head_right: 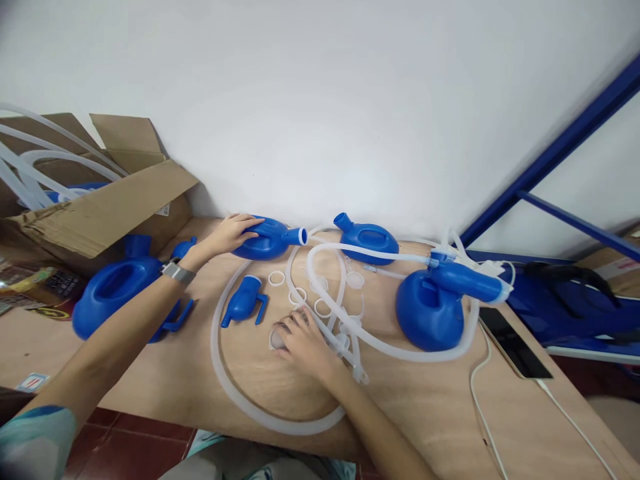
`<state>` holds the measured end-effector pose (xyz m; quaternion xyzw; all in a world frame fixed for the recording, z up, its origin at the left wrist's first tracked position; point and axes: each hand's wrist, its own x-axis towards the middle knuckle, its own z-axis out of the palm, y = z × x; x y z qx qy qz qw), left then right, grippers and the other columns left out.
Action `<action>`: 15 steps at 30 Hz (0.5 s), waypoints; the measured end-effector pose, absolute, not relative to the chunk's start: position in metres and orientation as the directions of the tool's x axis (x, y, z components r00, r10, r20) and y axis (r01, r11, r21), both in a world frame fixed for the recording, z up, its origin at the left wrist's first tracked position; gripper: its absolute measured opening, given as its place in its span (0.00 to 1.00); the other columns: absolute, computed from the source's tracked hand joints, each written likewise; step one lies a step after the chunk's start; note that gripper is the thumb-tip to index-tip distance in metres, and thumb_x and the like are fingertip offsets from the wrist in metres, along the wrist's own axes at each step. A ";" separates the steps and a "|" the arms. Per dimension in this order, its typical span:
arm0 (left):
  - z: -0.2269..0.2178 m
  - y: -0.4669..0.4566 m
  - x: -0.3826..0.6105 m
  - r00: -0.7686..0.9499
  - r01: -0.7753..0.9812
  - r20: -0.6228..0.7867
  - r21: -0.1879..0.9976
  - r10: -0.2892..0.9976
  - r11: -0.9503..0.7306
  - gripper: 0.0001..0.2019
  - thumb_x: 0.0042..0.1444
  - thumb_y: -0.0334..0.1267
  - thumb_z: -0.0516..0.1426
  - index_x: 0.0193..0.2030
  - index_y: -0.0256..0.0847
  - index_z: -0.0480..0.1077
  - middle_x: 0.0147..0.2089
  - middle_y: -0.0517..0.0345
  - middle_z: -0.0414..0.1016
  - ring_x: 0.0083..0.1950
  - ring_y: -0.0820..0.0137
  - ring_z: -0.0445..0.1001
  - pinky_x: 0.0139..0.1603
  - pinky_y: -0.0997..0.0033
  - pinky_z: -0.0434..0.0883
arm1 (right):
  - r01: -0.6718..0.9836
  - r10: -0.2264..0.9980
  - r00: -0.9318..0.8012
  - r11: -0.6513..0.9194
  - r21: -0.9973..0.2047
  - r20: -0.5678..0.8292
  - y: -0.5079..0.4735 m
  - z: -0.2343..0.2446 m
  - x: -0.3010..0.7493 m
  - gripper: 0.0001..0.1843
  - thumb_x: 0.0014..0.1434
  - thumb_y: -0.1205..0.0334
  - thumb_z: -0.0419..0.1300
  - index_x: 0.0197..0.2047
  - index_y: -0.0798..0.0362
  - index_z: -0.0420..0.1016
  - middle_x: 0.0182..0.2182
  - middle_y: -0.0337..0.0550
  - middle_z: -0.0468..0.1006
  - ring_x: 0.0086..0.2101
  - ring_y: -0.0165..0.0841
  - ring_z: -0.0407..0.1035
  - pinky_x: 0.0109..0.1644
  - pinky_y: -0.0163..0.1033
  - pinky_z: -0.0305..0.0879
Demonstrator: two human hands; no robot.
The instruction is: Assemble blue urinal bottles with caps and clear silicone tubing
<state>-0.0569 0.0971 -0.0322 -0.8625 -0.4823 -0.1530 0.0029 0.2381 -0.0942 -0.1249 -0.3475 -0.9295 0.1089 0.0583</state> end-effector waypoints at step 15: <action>-0.034 0.110 -0.091 0.472 0.867 0.139 0.108 0.871 -0.487 0.23 0.71 0.38 0.50 0.70 0.42 0.69 0.66 0.44 0.75 0.62 0.56 0.75 0.62 0.62 0.72 | 0.647 0.696 -0.714 0.698 -0.306 0.078 -0.082 -0.141 0.275 0.30 0.68 0.52 0.66 0.70 0.47 0.70 0.65 0.51 0.74 0.67 0.49 0.65 0.77 0.67 0.52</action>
